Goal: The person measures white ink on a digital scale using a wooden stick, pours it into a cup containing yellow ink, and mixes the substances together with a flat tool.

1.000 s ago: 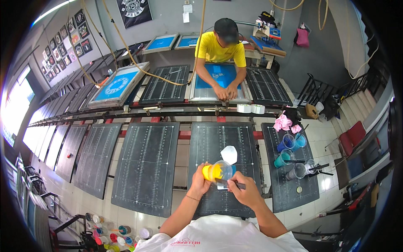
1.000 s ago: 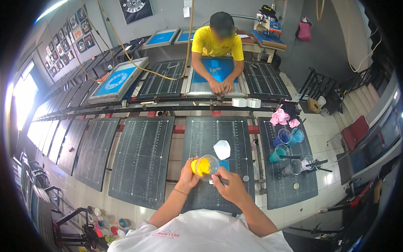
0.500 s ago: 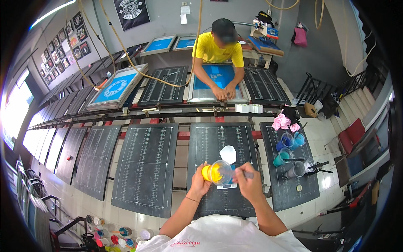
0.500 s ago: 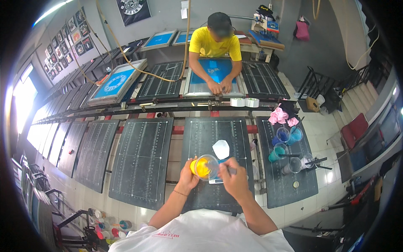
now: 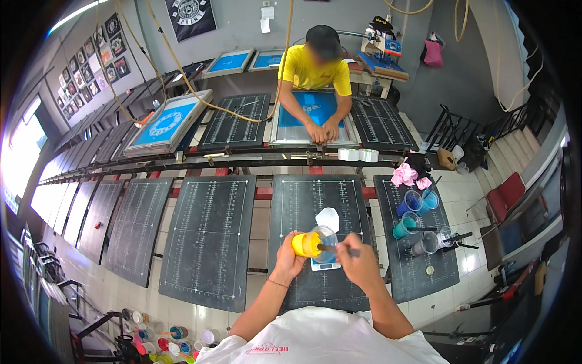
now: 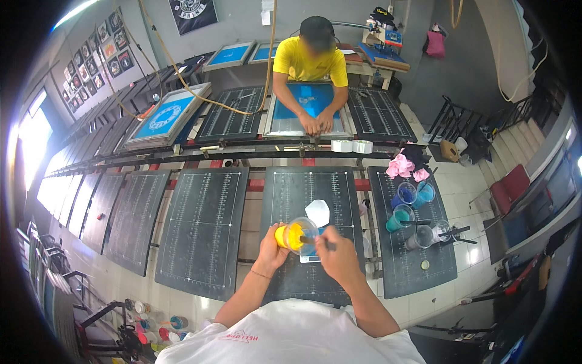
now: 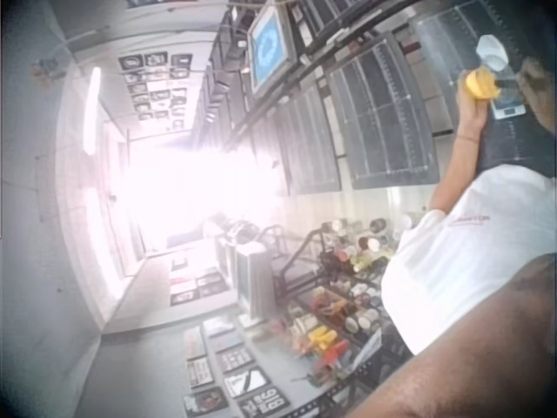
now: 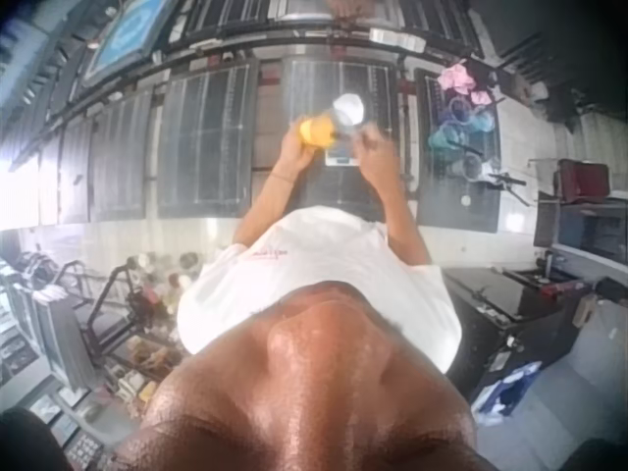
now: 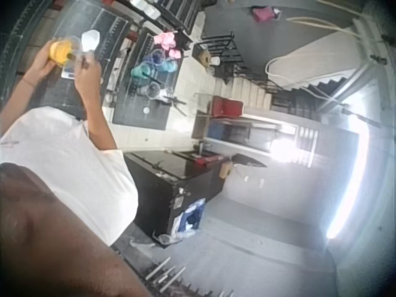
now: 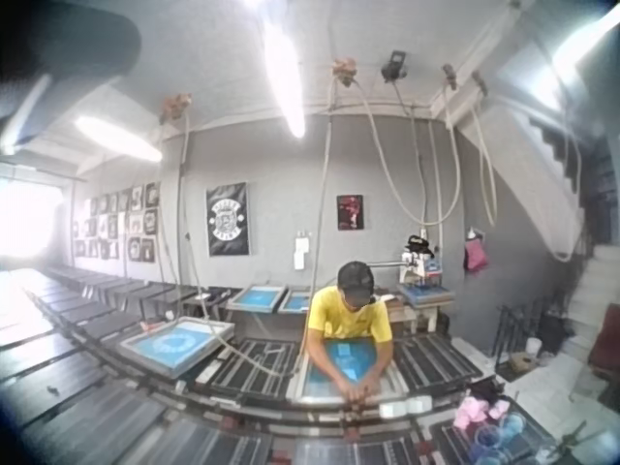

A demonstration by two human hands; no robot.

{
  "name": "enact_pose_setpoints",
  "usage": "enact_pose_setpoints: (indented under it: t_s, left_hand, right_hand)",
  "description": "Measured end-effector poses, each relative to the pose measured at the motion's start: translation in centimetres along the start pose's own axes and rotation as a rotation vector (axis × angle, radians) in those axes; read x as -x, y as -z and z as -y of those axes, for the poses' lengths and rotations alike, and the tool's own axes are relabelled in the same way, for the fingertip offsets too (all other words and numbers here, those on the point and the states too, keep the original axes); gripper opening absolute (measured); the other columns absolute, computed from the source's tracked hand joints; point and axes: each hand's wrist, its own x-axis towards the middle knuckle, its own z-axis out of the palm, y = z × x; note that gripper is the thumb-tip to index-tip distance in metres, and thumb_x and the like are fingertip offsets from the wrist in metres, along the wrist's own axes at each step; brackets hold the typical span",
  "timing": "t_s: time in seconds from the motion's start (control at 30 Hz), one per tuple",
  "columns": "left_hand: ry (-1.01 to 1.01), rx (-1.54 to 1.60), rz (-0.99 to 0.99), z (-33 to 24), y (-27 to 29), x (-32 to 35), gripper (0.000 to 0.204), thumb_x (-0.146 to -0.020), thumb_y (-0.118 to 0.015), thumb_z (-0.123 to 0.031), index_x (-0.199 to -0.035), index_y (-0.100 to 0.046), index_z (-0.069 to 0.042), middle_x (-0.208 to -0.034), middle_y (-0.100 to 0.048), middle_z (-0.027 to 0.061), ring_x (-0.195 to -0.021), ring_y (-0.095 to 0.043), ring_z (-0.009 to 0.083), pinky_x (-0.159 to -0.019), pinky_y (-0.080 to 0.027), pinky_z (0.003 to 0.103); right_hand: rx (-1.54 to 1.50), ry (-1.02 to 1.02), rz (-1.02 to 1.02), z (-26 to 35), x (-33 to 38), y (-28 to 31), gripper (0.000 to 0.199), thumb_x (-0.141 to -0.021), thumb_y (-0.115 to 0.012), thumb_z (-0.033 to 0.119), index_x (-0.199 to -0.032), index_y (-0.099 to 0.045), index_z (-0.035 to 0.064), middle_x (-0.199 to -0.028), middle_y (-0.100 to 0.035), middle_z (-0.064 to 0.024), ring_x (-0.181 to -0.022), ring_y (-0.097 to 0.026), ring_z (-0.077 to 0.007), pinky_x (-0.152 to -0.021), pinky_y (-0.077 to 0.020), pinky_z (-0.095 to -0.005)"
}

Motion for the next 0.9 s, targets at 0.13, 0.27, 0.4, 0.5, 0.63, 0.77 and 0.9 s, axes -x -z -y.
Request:
enact_pose_setpoints:
  t_s: [0.13,0.27,0.4,0.5,0.63,0.77,0.9]
  left_hand:
    - [0.008,-0.002,0.010,0.1,-0.2,-0.2,0.036,-0.110,-0.041,-0.035,-0.113,-0.059,-0.004,-0.107,-0.068,0.0113,-0.098,-0.069,0.0233,-0.087,-0.059,0.042]
    - [0.008,-0.074,0.014,-0.1,0.4,-0.2,0.038,-0.111,-0.040,-0.036,-0.114,-0.059,-0.003,-0.108,-0.068,0.0120,-0.098,-0.069,0.0237,-0.087,-0.059,0.041]
    - [0.011,-0.044,-0.004,-0.1,0.0,0.1,0.040,-0.111,-0.038,-0.036,-0.116,-0.059,-0.003,-0.109,-0.068,0.0127,-0.097,-0.069,0.0235,-0.085,-0.060,0.040]
    - [0.014,-0.094,0.018,0.0,-0.4,0.1,0.039,-0.112,-0.037,-0.035,-0.116,-0.058,-0.003,-0.109,-0.067,0.0117,-0.099,-0.068,0.0228,-0.089,-0.059,0.039]
    - [0.014,-0.117,0.026,-0.4,0.0,-0.1,0.039,-0.112,-0.036,-0.035,-0.115,-0.058,-0.003,-0.107,-0.067,0.0112,-0.098,-0.068,0.0225,-0.090,-0.058,0.039]
    - [0.045,-0.050,0.021,-0.2,-0.4,0.1,0.040,-0.112,-0.036,-0.036,-0.114,-0.058,-0.003,-0.105,-0.066,0.0125,-0.095,-0.069,0.0230,-0.087,-0.060,0.040]
    - [0.032,-0.092,0.051,-0.3,0.0,-0.3,0.039,-0.112,-0.035,-0.035,-0.114,-0.058,-0.003,-0.106,-0.066,0.0124,-0.095,-0.069,0.0232,-0.086,-0.059,0.039]
  right_hand:
    - [-0.084,-0.028,0.025,0.1,0.4,-0.4,0.018,-0.101,-0.060,0.016,-0.092,-0.057,0.0010,-0.072,-0.071,-0.0124,-0.067,-0.073,-0.0210,-0.062,-0.0564,-0.0335]
    - [-0.013,0.010,0.045,-0.9,0.5,-0.3,0.019,-0.103,-0.059,0.016,-0.092,-0.057,0.0003,-0.073,-0.071,-0.0116,-0.066,-0.072,-0.0170,-0.063,-0.0570,-0.0301]
    - [0.009,0.024,-0.034,-0.1,0.1,-0.1,0.019,-0.103,-0.059,0.015,-0.091,-0.056,0.0005,-0.072,-0.071,-0.0110,-0.067,-0.072,-0.0165,-0.062,-0.0571,-0.0297]
    - [-0.134,-0.017,0.152,0.3,0.5,-0.1,0.019,-0.102,-0.060,0.015,-0.092,-0.056,-0.0002,-0.072,-0.071,-0.0114,-0.067,-0.072,-0.0176,-0.062,-0.0569,-0.0298]
    - [0.128,-0.009,0.060,-0.3,0.0,0.3,0.018,-0.102,-0.060,0.014,-0.093,-0.056,0.0001,-0.073,-0.070,-0.0105,-0.067,-0.071,-0.0156,-0.061,-0.0566,-0.0293]
    - [-0.177,-0.057,-0.103,-0.5,0.0,-0.1,0.018,-0.103,-0.059,0.015,-0.093,-0.055,-0.0003,-0.074,-0.071,-0.0117,-0.066,-0.071,-0.0160,-0.062,-0.0570,-0.0296]
    - [0.046,0.063,0.221,0.4,-0.1,0.7,0.020,-0.103,-0.059,0.016,-0.092,-0.055,-0.0003,-0.073,-0.070,-0.0119,-0.066,-0.071,-0.0159,-0.062,-0.0572,-0.0295]
